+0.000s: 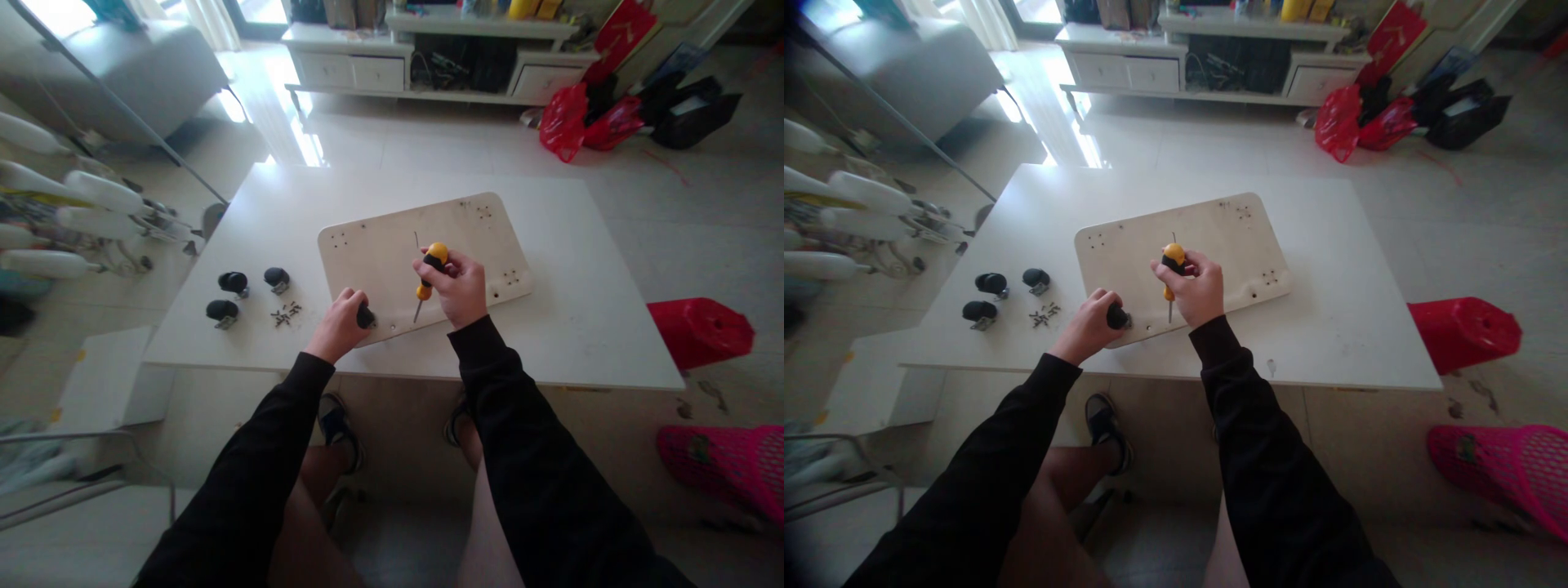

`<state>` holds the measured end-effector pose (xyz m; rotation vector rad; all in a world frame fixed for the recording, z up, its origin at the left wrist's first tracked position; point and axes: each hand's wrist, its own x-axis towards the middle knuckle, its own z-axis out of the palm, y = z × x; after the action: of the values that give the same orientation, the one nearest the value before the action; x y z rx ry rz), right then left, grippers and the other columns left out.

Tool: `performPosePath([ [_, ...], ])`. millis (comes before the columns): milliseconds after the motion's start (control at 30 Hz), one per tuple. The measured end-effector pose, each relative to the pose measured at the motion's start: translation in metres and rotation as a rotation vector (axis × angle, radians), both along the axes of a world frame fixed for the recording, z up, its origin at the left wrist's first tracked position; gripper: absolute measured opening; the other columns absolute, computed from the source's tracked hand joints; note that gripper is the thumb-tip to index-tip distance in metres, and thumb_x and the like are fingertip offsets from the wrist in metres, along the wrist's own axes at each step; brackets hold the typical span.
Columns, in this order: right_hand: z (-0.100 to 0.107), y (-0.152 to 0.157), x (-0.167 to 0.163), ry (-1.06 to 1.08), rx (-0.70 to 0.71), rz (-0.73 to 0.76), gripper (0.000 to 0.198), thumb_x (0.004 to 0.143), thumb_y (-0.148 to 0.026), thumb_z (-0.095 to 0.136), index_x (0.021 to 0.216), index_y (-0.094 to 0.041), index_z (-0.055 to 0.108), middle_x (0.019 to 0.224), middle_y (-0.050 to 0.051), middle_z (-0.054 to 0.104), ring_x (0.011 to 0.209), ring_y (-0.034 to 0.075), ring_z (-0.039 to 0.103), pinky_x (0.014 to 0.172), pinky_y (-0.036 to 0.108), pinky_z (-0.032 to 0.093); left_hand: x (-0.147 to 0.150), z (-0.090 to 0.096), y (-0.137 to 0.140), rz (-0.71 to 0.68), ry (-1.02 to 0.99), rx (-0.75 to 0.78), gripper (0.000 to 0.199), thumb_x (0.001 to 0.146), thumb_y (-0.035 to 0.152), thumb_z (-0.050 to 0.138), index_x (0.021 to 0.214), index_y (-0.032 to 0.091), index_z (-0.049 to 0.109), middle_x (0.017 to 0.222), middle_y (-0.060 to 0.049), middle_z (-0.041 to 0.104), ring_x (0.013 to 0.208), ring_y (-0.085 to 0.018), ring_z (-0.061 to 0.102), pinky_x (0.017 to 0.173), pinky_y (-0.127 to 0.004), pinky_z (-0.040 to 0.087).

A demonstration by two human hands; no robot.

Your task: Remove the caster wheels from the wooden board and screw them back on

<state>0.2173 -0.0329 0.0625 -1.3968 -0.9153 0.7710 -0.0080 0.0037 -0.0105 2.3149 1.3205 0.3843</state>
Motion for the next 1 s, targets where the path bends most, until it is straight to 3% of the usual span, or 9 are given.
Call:
performPosePath([
  [600,-0.0015,0.0007,0.0007,-0.014,0.021,-0.003,0.032,0.067,-0.046,0.087,0.083,-0.020,0.078,0.072,-0.002,0.067,0.067,0.011,0.053,0.066,0.029,0.048,0.0012,0.0010,-0.0013,0.006,-0.008,-0.020,0.034,0.074,0.009,0.072,0.104,0.021,0.063,0.106,-0.006,0.059,0.090,-0.024,0.062,0.082,-0.037,0.053],
  [1000,-0.0027,0.0002,0.0012,-0.043,0.019,0.009,0.032,0.070,-0.047,0.085,0.085,-0.020,0.078,0.072,-0.002,0.065,0.065,0.011,0.053,0.064,0.030,0.048,-0.0025,-0.0009,-0.0021,-0.018,-0.056,-0.035,0.058,0.070,0.013,0.079,0.126,0.020,0.065,0.119,-0.010,0.057,0.107,-0.028,0.065,0.097,-0.044,0.059],
])
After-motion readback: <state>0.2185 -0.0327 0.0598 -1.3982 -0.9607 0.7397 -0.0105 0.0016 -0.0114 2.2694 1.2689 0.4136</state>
